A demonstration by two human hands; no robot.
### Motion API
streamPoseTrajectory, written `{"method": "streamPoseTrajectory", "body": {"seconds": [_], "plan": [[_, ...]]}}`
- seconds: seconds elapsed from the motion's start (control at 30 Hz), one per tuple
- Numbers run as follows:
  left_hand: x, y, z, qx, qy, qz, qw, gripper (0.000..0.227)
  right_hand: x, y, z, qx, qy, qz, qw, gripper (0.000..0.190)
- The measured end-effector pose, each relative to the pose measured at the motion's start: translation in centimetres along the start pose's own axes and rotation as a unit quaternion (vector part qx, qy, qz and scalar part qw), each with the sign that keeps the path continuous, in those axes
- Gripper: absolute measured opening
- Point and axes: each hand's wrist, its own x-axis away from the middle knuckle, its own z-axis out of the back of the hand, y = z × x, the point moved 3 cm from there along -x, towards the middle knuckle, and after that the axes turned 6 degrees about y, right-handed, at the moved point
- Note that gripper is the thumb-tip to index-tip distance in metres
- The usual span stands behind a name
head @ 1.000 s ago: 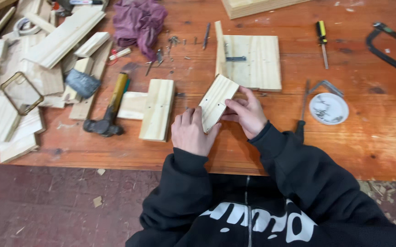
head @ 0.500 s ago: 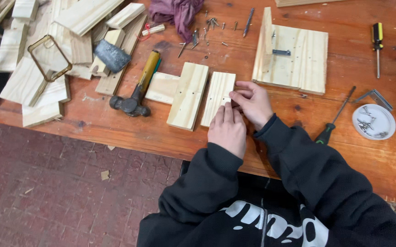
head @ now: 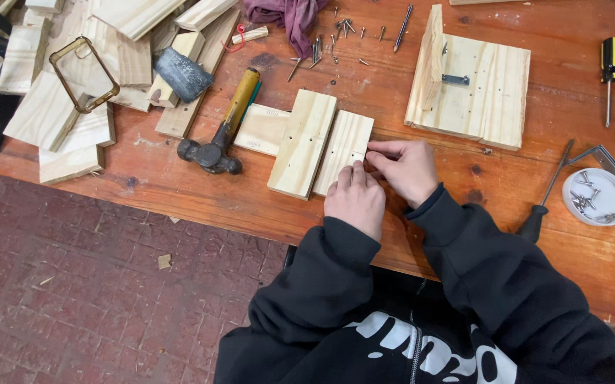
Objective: The person assembles a small wooden structure by attaching metal brackets to wooden pieces using a screwdriver. They align the brackets, insert screws, and tighten them to secure the components together on a workbench.
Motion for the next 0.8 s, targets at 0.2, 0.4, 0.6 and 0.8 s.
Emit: {"method": "streamPoseTrajectory", "body": {"seconds": [0.2, 0.4, 0.6, 0.8], "plan": [[-0.2, -0.3, 0.3, -0.015, 0.006, 0.008, 1.0, 0.027, 0.0, 0.4, -0.2, 0.097, 0.016, 0.052, 0.994, 0.025], [-0.6, 0.0, 2.4, 0.004, -0.029, -0.01, 1.0, 0.034, 0.7, -0.7, 0.1, 0.006, -0.016, 0.025, 1.0, 0.03], [-1.3, 1.6, 4.9, 0.058, 0.021, -0.032, 0.998, 0.044, 3.6, -3.3, 4.1, 0.11, -0.01, 0.163, 0.98, 0.033], [-1.3, 6.5, 6.3, 0.132, 0.031, -0.109, 0.985, 0.045, 10.7, -7.0, 13.4, 0.155, 0.041, 0.286, 0.945, 0.019]]}}
